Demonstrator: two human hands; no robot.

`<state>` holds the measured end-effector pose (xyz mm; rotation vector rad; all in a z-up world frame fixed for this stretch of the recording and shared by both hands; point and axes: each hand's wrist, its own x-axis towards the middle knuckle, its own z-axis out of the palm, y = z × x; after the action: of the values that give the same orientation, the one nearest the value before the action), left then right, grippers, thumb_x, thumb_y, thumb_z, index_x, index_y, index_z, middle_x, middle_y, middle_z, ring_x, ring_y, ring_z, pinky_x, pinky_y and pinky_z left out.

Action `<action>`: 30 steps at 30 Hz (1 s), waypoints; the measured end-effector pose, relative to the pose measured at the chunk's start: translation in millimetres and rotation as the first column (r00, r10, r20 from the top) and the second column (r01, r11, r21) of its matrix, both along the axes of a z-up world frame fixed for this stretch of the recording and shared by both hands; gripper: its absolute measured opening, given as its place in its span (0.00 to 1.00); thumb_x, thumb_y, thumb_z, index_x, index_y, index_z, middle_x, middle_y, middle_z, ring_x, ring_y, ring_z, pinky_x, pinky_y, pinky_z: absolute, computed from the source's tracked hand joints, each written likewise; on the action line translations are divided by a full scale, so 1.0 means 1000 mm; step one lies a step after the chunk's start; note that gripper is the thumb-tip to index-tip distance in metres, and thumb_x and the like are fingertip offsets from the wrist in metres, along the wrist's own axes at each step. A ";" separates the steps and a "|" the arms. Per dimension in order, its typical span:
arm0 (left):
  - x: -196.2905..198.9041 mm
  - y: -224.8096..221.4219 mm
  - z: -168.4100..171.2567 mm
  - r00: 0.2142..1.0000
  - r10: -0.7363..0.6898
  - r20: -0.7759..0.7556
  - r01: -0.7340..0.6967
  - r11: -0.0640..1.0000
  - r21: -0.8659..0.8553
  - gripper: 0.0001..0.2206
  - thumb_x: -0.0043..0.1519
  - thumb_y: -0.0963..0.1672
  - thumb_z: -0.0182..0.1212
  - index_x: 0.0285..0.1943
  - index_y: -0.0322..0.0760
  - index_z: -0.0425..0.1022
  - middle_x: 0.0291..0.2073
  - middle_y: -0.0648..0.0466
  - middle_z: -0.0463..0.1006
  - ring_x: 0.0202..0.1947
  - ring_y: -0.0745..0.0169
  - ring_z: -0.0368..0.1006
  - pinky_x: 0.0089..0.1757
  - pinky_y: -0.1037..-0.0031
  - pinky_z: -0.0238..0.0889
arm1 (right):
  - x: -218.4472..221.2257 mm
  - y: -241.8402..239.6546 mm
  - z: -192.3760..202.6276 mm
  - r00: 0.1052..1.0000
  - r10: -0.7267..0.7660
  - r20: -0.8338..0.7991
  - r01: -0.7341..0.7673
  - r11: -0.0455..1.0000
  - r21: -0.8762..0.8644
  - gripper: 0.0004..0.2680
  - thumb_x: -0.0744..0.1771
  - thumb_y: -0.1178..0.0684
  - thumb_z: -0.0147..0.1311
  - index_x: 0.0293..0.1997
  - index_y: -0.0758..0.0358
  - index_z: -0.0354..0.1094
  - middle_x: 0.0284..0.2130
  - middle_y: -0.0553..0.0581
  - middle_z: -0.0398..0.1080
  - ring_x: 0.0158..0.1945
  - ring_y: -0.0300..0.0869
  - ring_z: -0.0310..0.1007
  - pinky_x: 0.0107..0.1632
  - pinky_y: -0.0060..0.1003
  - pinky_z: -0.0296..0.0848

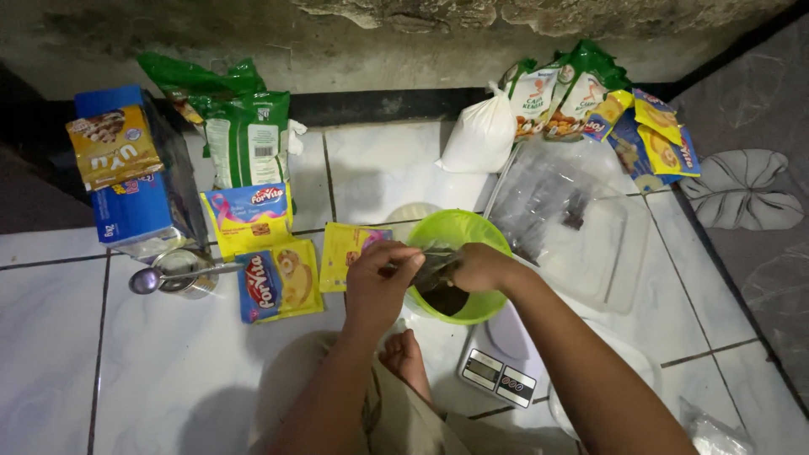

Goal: Package dark powder into small plastic bags by scooping from a bowl and weighing each portion on a digital scale.

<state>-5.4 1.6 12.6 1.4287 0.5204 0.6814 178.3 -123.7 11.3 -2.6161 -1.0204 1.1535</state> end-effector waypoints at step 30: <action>-0.005 -0.011 -0.012 0.922 -0.171 0.348 0.263 0.935 -0.239 0.05 0.62 0.38 0.69 0.43 0.25 0.80 0.40 0.46 0.80 0.42 0.63 0.75 0.44 0.69 0.72 | -0.103 -0.055 0.049 0.910 -0.393 -0.134 0.285 0.356 0.890 0.11 0.68 0.55 0.52 0.53 0.67 0.73 0.48 0.64 0.78 0.53 0.53 0.76 0.58 0.49 0.72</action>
<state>-10.9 -9.2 1.0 1.0597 0.1843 0.6168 75.3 -179.0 60.7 -1.8100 -0.7115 0.1874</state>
